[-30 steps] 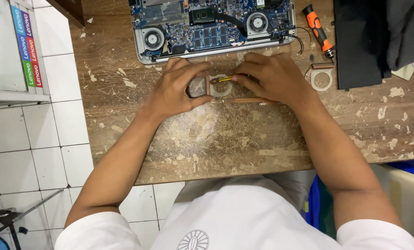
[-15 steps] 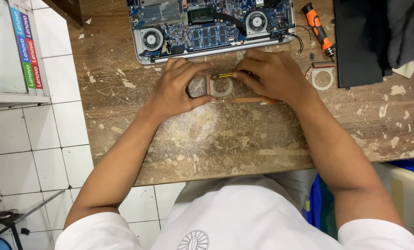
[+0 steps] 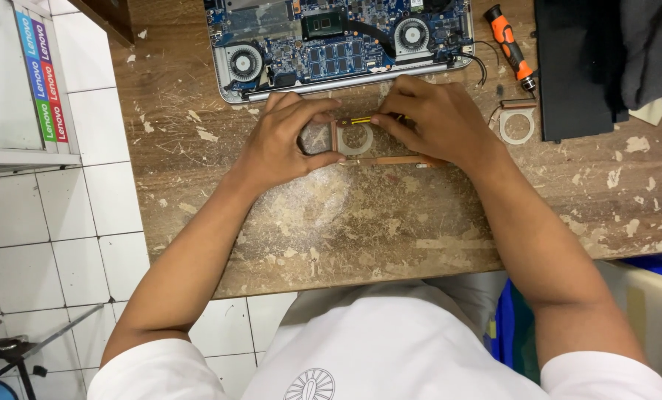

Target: Cleaning and maintaining a laptop's copper heat pipe and fan assembly using a small tool to scrape off residue.

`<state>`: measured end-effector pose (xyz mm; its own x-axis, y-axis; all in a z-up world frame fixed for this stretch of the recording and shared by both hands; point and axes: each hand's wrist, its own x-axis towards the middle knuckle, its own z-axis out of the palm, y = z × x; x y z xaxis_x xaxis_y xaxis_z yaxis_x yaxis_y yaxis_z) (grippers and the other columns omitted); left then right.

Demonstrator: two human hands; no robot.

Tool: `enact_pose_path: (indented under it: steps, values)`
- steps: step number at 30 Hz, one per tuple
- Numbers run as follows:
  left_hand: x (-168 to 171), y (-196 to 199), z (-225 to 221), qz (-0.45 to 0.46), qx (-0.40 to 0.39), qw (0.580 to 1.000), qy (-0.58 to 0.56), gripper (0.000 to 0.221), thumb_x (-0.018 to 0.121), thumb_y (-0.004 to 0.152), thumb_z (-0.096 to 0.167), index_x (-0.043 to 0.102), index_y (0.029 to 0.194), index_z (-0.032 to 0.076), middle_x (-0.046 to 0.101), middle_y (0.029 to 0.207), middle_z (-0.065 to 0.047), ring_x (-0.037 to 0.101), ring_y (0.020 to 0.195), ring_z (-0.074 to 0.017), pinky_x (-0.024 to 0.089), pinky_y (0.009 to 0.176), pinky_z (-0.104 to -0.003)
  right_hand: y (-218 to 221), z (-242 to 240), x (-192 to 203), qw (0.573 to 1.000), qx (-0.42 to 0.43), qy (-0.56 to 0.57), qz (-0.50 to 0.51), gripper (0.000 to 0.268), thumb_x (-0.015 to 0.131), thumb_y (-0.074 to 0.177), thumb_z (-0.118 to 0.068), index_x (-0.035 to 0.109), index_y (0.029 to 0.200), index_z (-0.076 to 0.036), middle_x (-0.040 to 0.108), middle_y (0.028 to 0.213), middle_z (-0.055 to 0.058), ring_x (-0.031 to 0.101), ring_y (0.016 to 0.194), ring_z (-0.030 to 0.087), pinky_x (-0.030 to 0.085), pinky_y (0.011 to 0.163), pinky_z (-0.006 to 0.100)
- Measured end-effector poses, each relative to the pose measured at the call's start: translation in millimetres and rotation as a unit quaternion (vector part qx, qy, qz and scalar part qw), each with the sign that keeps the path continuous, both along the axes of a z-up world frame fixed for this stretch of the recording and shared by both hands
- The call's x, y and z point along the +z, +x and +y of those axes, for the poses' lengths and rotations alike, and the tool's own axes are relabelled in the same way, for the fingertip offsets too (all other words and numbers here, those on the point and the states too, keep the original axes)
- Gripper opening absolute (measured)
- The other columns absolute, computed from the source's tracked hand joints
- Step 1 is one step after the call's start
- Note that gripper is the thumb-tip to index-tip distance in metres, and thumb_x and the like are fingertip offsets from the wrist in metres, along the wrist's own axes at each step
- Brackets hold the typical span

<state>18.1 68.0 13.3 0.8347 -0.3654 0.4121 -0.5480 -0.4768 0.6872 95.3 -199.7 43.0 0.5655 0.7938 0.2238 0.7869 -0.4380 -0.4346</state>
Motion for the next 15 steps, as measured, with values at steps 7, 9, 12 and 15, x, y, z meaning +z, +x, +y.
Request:
enact_pose_path:
  steps: [7, 9, 12, 15]
  values:
    - [-19, -1, 4, -0.016, 0.011, 0.995, 0.095, 0.084, 0.100, 0.071, 0.038, 0.057, 0.137, 0.008, 0.074, 0.114, -0.005, 0.062, 0.106, -0.0244, 0.038, 0.097, -0.034, 7, -8, -12, 0.999, 0.034, 0.016, -0.036, 0.016, 0.068, 0.105, -0.017, 0.075, 0.099, -0.004, 0.064, 0.093, 0.005, 0.057, 0.059, 0.021, 0.038, 0.041, 0.035]
    - [-18, -1, 3, -0.012, 0.015, 0.994, 0.104, 0.085, 0.100, 0.070, 0.038, 0.058, 0.137, 0.007, 0.074, 0.117, -0.006, 0.062, 0.107, -0.0248, 0.039, 0.098, -0.035, 7, -9, -9, 0.998, 0.034, 0.009, -0.046, 0.017, 0.068, 0.105, -0.018, 0.075, 0.096, -0.005, 0.064, 0.091, 0.004, 0.060, 0.064, 0.022, 0.044, 0.045, 0.037]
    - [-18, -1, 3, -0.007, 0.014, 0.995, 0.100, 0.084, 0.099, 0.071, 0.039, 0.058, 0.137, 0.008, 0.074, 0.118, -0.007, 0.061, 0.106, -0.0246, 0.039, 0.098, -0.036, 3, -7, -15, 0.998, 0.021, 0.009, -0.060, 0.017, 0.070, 0.105, -0.021, 0.074, 0.097, -0.007, 0.061, 0.091, 0.002, 0.056, 0.058, 0.019, 0.038, 0.039, 0.034]
    - [-19, 0, 3, -0.011, 0.015, 0.995, 0.100, 0.085, 0.100, 0.070, 0.038, 0.058, 0.137, 0.007, 0.074, 0.115, -0.007, 0.062, 0.105, -0.0243, 0.039, 0.096, -0.034, 2, -4, -15, 0.997, 0.025, 0.010, -0.073, 0.017, 0.071, 0.104, -0.020, 0.076, 0.096, -0.006, 0.060, 0.088, 0.002, 0.054, 0.055, 0.020, 0.035, 0.036, 0.033]
